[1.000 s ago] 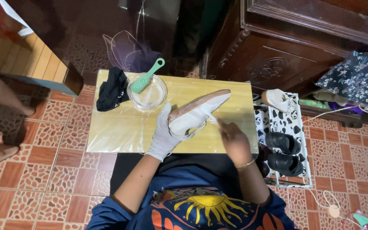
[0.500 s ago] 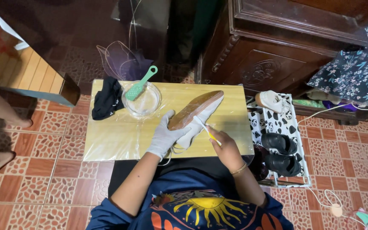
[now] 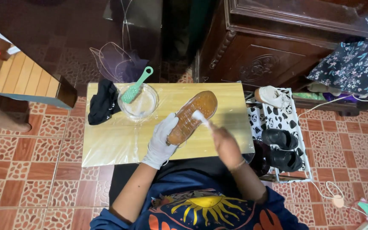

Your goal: The person cleans a white sneaker using a toothbrush and a cleaning solution from a bowl. They scrub the upper, laces, and sole of the shoe while holding it on a plastic-covered table.

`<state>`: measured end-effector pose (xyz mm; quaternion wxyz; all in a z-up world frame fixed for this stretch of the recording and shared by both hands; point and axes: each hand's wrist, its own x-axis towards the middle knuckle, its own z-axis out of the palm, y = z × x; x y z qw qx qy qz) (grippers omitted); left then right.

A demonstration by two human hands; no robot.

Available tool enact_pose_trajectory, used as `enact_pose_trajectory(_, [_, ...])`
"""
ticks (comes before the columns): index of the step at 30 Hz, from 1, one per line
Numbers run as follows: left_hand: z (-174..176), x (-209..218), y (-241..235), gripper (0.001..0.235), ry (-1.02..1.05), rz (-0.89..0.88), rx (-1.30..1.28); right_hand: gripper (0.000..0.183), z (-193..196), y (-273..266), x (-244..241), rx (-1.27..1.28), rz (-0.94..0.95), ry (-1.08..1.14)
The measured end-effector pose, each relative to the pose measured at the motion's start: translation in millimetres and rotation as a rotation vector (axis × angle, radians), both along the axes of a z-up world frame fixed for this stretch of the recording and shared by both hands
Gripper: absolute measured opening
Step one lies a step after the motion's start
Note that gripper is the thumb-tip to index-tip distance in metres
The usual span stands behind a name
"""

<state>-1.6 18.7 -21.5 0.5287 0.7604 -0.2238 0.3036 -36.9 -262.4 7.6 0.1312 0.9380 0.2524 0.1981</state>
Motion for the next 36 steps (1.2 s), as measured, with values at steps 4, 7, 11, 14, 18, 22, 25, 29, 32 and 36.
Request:
enact_pose_trajectory(4, [-4.1, -3.5, 4.7, 0.066, 0.032, -0.091, 0.010, 0.048, 18.8, -10.7, 25.3, 0.755, -0.482, 0.453])
enact_pose_trajectory(7, [-0.2, 1.7, 4.5, 0.064, 0.027, -0.077, 0.054, 0.052, 15.2, -1.2, 30.0, 0.870, -0.528, 0.503])
enact_pose_trajectory(11, [-7.4, 3.4, 4.0, 0.064, 0.050, -0.125, -0.024, 0.032, 42.9, 50.4, -14.7, 0.809, -0.152, 0.485])
enact_pose_trajectory(14, [-0.9, 4.7, 5.5, 0.063, 0.078, -0.138, -0.050, 0.046, 35.6, 34.8, 8.1, 0.676, -0.177, 0.480])
enact_pose_trajectory(18, [-3.5, 5.0, 4.8, 0.059, 0.144, -0.157, -0.052, 0.056, 45.6, -12.2, 52.6, 0.814, -0.363, 0.453])
enact_pose_trajectory(22, [0.6, 9.4, 11.2, 0.061, 0.135, -0.170, -0.030, 0.057, 15.2, -11.0, 62.8, 0.746, -0.162, 0.278])
enact_pose_trajectory(25, [9.8, 5.9, 11.9, 0.060, 0.149, -0.140, -0.006, 0.052, 15.9, 10.3, 39.6, 0.649, -0.101, 0.308])
enact_pose_trajectory(29, [8.1, 11.1, 10.8, 0.060, 0.141, -0.144, -0.003, 0.031, -52.5, -35.0, 63.2, 1.061, 0.049, 0.486])
enact_pose_trajectory(32, [8.1, 6.8, 11.5, 0.057, 0.132, -0.155, 0.025, 0.030, -42.1, -45.8, 85.3, 1.125, -0.088, 0.384])
enact_pose_trajectory(36, [19.2, 7.2, 10.2, 0.059, 0.135, -0.136, 0.034, 0.036, -102.2, -27.5, 45.0, 0.539, -0.344, 0.703])
